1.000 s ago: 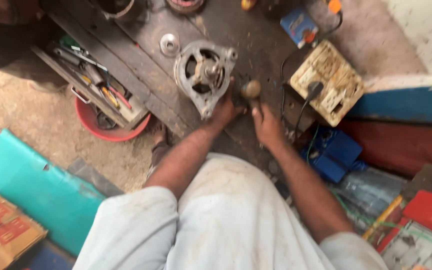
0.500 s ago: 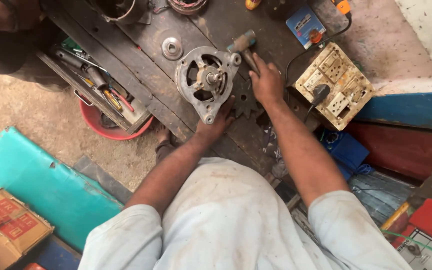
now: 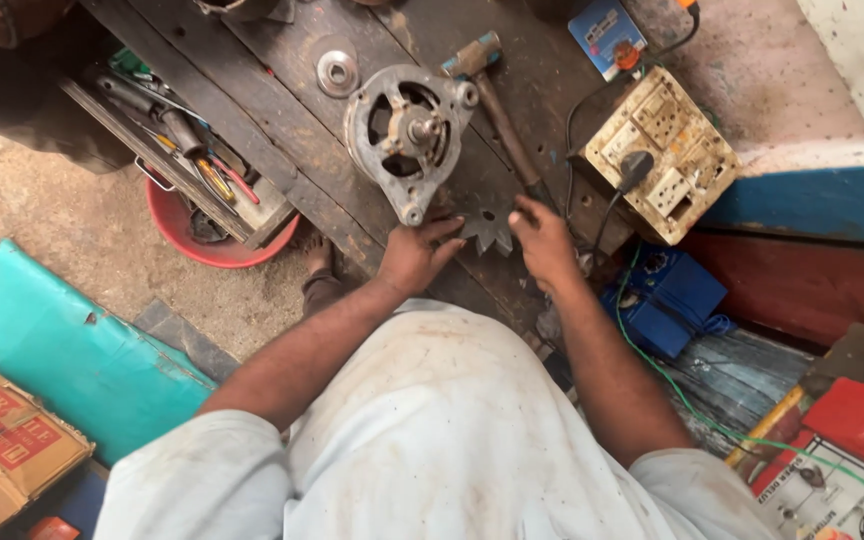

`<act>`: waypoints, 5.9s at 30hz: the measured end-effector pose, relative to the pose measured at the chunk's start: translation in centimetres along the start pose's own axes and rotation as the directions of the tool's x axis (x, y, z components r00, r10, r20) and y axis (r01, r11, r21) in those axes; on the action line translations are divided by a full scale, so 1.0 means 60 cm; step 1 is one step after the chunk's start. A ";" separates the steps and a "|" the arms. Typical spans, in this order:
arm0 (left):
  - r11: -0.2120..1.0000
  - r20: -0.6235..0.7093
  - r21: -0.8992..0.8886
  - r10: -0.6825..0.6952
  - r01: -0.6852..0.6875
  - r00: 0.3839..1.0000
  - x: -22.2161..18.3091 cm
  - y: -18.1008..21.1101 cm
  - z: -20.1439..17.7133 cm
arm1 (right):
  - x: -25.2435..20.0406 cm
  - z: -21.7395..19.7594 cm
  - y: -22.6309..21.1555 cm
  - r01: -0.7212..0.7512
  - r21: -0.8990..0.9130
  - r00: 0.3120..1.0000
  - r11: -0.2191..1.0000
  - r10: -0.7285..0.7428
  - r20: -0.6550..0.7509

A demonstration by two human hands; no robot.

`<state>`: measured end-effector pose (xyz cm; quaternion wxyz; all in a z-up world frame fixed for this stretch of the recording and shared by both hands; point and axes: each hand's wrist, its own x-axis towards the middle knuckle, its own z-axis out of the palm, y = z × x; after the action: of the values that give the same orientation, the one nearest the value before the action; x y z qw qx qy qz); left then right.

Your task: The person plugs in a cord and begins assembling an alternator by fitting the fan and housing onto the rotor. They place washers and nuts onto the shaft, tapping the assembly with a hammer to secure the components.

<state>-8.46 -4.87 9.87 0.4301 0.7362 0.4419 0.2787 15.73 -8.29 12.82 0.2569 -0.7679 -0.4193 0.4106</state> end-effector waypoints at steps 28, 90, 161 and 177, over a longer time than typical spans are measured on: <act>0.979 0.039 0.040 0.200 -0.202 0.979 0.136 0.169 -0.348 | -0.029 0.034 -0.278 0.472 0.240 0.875 0.848 -0.484 -0.014; 0.968 0.202 -0.209 0.182 -0.140 0.962 0.173 -0.063 -0.306 | -0.005 0.061 -0.502 0.571 -0.713 0.821 0.408 -0.294 0.489; 0.877 0.053 -0.315 0.398 -0.363 0.916 0.182 -0.045 -0.317 | 0.010 0.046 -0.521 0.386 -0.709 0.921 0.591 -0.198 0.336; 0.886 -0.022 -0.259 0.392 -0.384 0.920 0.173 -0.051 -0.295 | 0.023 0.049 -0.489 0.477 -0.714 0.877 0.513 -0.218 0.429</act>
<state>-19.01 11.96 15.89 0.4645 0.7517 0.2390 0.4026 0.96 8.20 32.34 -0.1024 -0.6305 -0.7368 0.2217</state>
